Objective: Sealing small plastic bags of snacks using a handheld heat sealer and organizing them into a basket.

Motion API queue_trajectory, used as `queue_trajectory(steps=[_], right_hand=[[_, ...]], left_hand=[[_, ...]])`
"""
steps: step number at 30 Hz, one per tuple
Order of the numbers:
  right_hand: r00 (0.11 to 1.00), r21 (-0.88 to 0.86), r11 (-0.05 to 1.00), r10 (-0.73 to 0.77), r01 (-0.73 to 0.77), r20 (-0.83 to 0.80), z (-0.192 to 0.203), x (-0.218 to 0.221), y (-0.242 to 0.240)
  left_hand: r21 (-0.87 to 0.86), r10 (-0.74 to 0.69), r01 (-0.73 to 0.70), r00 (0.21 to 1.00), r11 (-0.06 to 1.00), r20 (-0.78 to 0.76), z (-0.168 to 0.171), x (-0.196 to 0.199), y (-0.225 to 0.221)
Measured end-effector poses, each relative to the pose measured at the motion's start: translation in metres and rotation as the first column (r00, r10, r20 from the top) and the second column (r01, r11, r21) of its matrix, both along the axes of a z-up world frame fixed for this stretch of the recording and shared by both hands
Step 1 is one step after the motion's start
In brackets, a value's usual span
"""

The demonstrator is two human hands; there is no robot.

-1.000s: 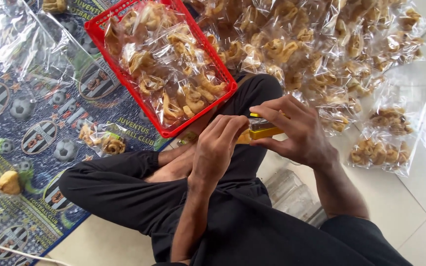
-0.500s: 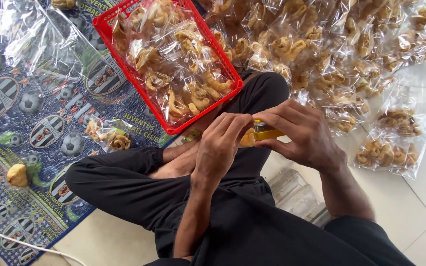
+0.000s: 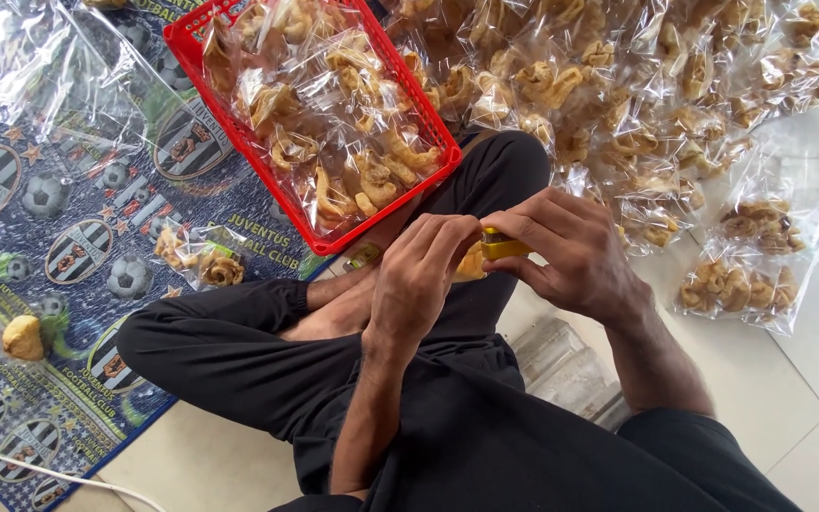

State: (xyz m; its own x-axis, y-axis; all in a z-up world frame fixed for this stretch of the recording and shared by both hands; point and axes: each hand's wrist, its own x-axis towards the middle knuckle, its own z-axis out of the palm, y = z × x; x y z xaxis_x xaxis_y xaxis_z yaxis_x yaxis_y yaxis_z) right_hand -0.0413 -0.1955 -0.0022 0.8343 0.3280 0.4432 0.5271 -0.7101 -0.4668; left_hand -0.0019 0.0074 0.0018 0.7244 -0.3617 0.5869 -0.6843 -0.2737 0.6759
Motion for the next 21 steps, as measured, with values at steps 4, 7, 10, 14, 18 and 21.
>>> queue_trajectory(steps=[4,7,10,14,18,21], right_hand=[[0.999,0.017,1.0,-0.019,0.018,0.05,-0.008,0.0,0.0],[0.997,0.026,0.999,-0.021,0.02,0.068,-0.01,-0.001,0.001],[0.998,0.06,0.998,-0.025,0.022,0.051,-0.005,-0.001,0.005],[1.0,0.071,0.997,-0.022,0.021,0.016,-0.013,0.006,0.007],[0.981,0.14,0.979,-0.131,0.151,-0.141,-0.022,0.007,0.0],[0.893,0.019,0.963,-0.243,0.27,-0.378,-0.013,0.013,-0.001]], left_hand=[[-0.002,0.0,0.0,1.0,1.0,0.007,-0.001,-0.001,0.0],[0.003,0.002,-0.002,1.0,1.0,0.016,0.0,-0.001,0.0],[0.014,0.008,-0.008,1.0,1.0,-0.001,-0.004,-0.001,0.001],[0.032,0.025,-0.024,1.0,0.999,-0.006,-0.01,0.004,0.006],[0.051,0.076,-0.075,0.997,0.996,-0.02,-0.039,0.011,0.015],[0.06,0.201,-0.197,0.977,0.979,-0.07,-0.043,0.022,0.026]])
